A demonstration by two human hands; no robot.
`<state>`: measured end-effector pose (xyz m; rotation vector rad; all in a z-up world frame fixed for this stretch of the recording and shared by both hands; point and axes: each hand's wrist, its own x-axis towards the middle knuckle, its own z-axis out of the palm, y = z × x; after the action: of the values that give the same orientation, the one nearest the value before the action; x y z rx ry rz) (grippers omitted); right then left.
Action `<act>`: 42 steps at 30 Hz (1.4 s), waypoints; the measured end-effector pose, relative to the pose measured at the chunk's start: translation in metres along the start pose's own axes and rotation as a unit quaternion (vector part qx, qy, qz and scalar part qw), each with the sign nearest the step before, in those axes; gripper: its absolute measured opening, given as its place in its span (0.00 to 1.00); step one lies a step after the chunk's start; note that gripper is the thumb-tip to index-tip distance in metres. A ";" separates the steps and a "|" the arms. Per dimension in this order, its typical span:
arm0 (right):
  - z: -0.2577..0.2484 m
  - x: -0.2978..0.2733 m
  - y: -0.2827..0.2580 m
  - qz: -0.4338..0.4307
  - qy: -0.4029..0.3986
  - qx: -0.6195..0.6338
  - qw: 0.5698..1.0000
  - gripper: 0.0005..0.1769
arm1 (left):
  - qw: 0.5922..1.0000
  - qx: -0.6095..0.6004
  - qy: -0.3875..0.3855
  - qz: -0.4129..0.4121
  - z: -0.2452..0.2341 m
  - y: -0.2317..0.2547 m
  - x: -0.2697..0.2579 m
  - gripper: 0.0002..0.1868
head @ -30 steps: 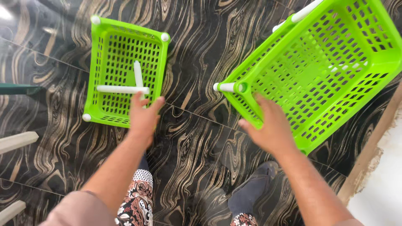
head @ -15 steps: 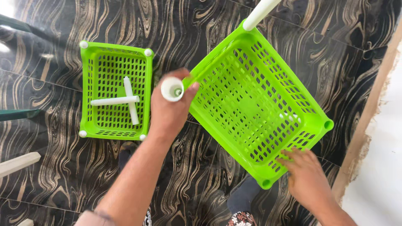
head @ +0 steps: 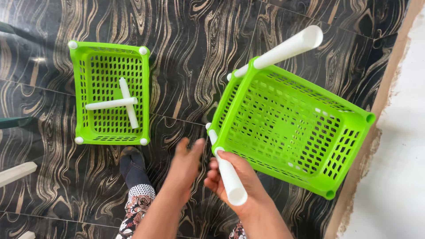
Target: The person assembles green plastic baskets by inserting white plastic legs into corner holes. They handle two baskets, repeatedly inserting and removing legs, then transfer legs between baskets before completing the assembly.
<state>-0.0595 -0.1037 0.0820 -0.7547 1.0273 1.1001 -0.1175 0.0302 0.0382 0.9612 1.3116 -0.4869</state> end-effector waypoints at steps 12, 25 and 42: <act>-0.069 0.031 -0.029 0.089 0.042 -0.379 0.920 0.13 | 0.966 -0.157 -0.149 -0.138 0.081 -0.049 0.068 0.23; -0.076 0.006 -0.004 -0.015 0.062 -0.856 0.513 0.22 | 0.987 -0.156 0.011 -0.027 0.115 -0.147 0.100 0.22; -0.077 -0.080 -0.058 -0.167 0.124 -0.524 0.826 0.26 | 0.951 0.018 -0.282 -0.124 0.144 -0.099 0.045 0.31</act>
<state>-0.0349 -0.2175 0.1286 -1.9263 0.3731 1.2362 -0.0997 -0.1312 -0.0401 0.6175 0.9027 -0.9088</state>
